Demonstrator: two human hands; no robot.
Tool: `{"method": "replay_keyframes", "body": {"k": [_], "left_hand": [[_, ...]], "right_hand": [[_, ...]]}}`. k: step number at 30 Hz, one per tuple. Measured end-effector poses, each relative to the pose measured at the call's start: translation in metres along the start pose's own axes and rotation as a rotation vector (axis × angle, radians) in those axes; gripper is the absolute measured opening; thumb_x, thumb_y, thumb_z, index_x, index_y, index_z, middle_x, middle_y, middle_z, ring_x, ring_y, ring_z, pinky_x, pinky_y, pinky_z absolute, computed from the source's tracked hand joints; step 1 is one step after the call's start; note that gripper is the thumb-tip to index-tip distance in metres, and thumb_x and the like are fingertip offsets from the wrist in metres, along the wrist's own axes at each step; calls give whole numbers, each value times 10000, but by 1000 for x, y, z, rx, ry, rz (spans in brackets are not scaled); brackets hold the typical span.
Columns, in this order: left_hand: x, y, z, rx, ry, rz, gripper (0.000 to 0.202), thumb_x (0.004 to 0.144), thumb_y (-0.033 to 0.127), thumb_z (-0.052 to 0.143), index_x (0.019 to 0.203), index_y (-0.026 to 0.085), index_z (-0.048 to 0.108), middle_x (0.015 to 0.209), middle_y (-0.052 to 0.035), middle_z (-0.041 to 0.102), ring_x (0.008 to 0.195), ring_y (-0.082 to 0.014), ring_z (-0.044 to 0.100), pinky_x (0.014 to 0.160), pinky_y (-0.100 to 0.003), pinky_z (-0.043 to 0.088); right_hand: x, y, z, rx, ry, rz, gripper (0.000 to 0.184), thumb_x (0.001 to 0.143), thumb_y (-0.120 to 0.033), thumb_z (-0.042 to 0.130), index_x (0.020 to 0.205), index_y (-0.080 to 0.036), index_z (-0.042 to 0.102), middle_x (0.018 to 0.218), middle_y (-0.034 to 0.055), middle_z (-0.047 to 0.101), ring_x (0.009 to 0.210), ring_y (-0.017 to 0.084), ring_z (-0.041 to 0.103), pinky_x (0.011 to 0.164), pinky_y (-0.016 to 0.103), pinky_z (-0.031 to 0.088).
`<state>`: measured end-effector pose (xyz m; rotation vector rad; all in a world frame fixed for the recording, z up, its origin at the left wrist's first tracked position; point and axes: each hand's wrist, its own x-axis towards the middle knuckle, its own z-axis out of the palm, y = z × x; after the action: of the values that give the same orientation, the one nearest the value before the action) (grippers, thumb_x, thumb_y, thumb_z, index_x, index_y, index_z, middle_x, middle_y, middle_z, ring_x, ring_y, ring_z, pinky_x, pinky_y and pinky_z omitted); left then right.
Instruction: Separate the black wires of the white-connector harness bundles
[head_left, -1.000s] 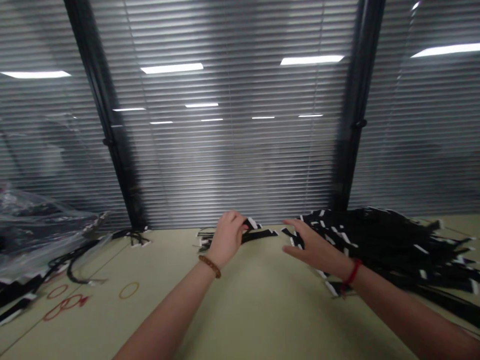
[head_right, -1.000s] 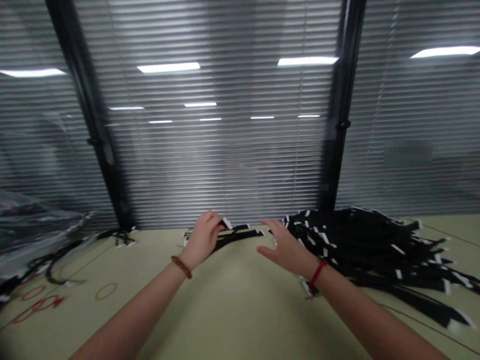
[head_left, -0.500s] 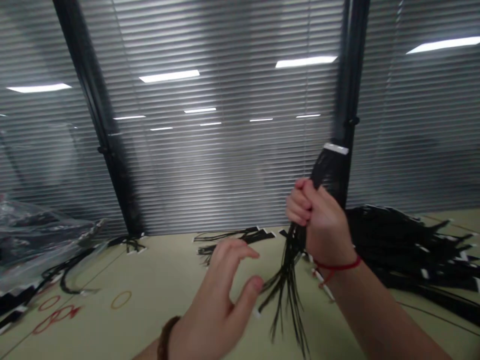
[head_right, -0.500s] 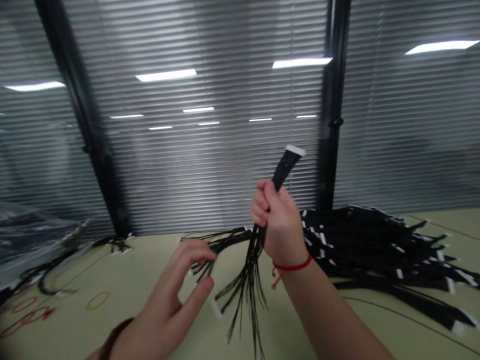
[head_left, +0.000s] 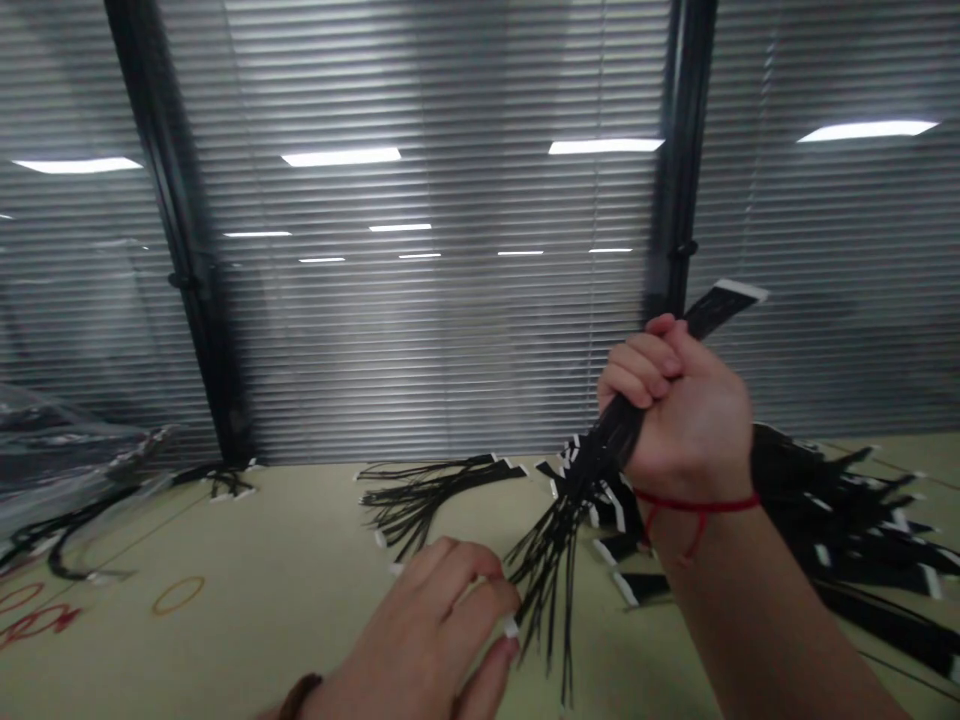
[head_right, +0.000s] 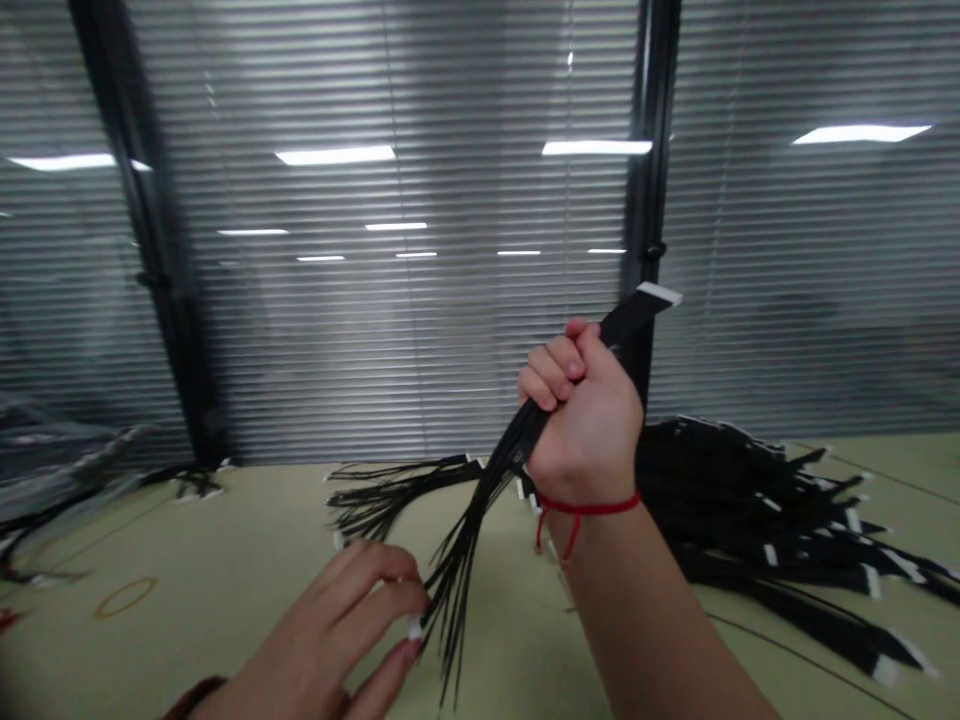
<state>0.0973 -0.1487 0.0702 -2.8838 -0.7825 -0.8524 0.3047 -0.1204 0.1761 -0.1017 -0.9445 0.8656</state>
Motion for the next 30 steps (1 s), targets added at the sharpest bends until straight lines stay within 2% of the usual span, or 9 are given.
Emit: {"method": "replay_keyframes", "body": {"k": [4,8,12,16,18,21,24,27,30], "left_hand": [[0,5,-1,-54,1,-111,236,743,12,426,889,167,528,898,-74,551,847,-213,512,750,-335,447],[1,-8,-7,-92,10,-199,162,804,115,434,657,182,445,691,-21,491,704,-185,489,645,-309,392],[6,-29,-21,-254,168,-272,329,890,264,378,569,192,392,575,17,420,573,-151,426,555,-279,318],[11,-46,-36,-318,354,-397,338,915,328,289,602,212,345,583,34,353,556,-141,371,522,-251,324],[13,-55,-41,-303,419,-436,347,923,329,210,601,225,285,596,31,342,575,-146,381,548,-249,352],[13,-69,-46,-232,360,-478,343,891,346,322,575,216,353,555,27,407,543,-156,418,542,-263,350],[11,-76,-45,-124,270,-495,87,787,250,528,731,185,542,516,30,477,499,-174,433,557,-291,327],[9,-69,-41,-98,233,-452,168,744,154,551,908,184,572,653,-20,577,647,-221,517,654,-326,359],[11,-51,-40,-165,169,-379,124,783,153,512,875,202,580,780,-39,619,745,-209,551,690,-307,396]], "right_hand": [[-4,13,9,-99,-24,77,180,901,-224,399,728,-186,430,537,-71,223,399,57,217,360,126,226],[-6,23,10,-284,-65,113,136,905,-256,428,801,-180,472,544,-48,420,431,62,396,376,139,289],[-1,29,-2,-445,-76,138,123,915,-285,453,860,-182,493,536,-45,501,427,74,466,388,147,350],[4,32,-16,-528,-117,330,143,920,-268,467,904,-134,512,607,-24,547,483,95,542,444,195,445],[5,31,-19,-523,-164,427,143,911,-254,490,928,-116,522,654,-14,556,499,91,547,419,182,432],[4,28,-19,-454,-258,484,158,881,-278,544,923,-127,526,695,-15,559,528,74,544,378,134,375],[-1,29,-14,-403,-373,520,249,792,-335,653,904,-150,531,736,-5,593,629,104,601,453,154,446],[-11,38,-4,-409,-497,584,267,777,-332,668,925,-157,532,765,16,626,680,130,631,589,221,512],[-24,54,8,-432,-637,626,223,806,-299,632,929,-136,541,750,29,632,661,120,627,628,236,517]]}}
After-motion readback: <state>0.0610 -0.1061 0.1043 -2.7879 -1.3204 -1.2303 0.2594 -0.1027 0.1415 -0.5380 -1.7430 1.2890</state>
